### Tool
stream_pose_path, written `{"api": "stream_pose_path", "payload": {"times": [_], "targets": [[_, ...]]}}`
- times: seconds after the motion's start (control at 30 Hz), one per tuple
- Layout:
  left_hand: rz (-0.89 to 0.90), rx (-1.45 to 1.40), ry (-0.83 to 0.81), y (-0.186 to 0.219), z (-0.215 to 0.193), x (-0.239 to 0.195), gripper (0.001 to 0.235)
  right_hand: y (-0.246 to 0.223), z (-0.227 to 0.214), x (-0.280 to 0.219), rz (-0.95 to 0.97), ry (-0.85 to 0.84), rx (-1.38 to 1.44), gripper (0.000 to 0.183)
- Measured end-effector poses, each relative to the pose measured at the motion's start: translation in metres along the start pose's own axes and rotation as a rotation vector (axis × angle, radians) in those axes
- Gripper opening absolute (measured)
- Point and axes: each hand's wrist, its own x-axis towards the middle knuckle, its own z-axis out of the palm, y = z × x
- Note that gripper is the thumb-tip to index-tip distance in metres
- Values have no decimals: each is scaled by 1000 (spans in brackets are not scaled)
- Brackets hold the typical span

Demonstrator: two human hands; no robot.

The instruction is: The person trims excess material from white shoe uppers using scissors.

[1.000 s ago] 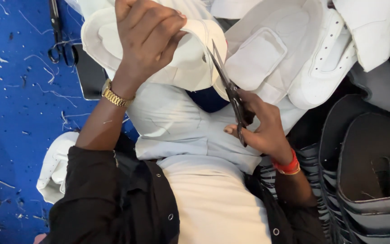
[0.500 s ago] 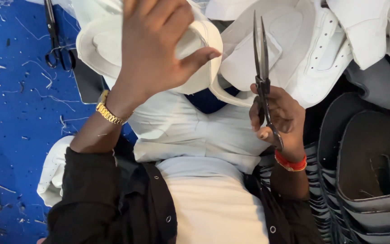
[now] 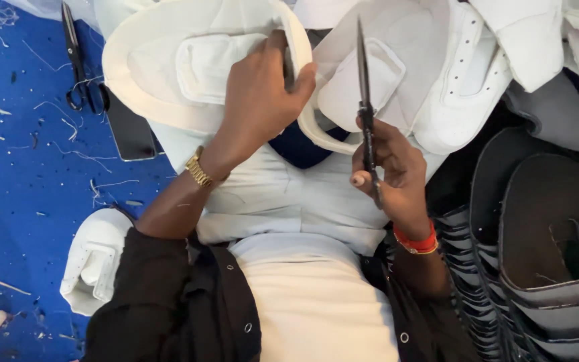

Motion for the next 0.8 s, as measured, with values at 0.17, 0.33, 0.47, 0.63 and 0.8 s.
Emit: {"api": "stream_pose_path", "payload": {"times": [0.17,0.33,0.47,0.63,0.8], "targets": [[27,-381,21,12,-44,-15,19,-3,-5,-6,-214,6,-249,75],[-19,-592,9,22,-97,-29,15,-12,-1,4,-452,56,-624,82],[51,-851,30,24,-103,-30,25,-24,3,12,-557,82,-831,84],[35,-752,-31,25,-107,-29,26,-34,1,17,-660,100,-1010,79],[75,-619,-71,27,-113,-24,24,-38,-3,19,-665,98,-1127,75]]}}
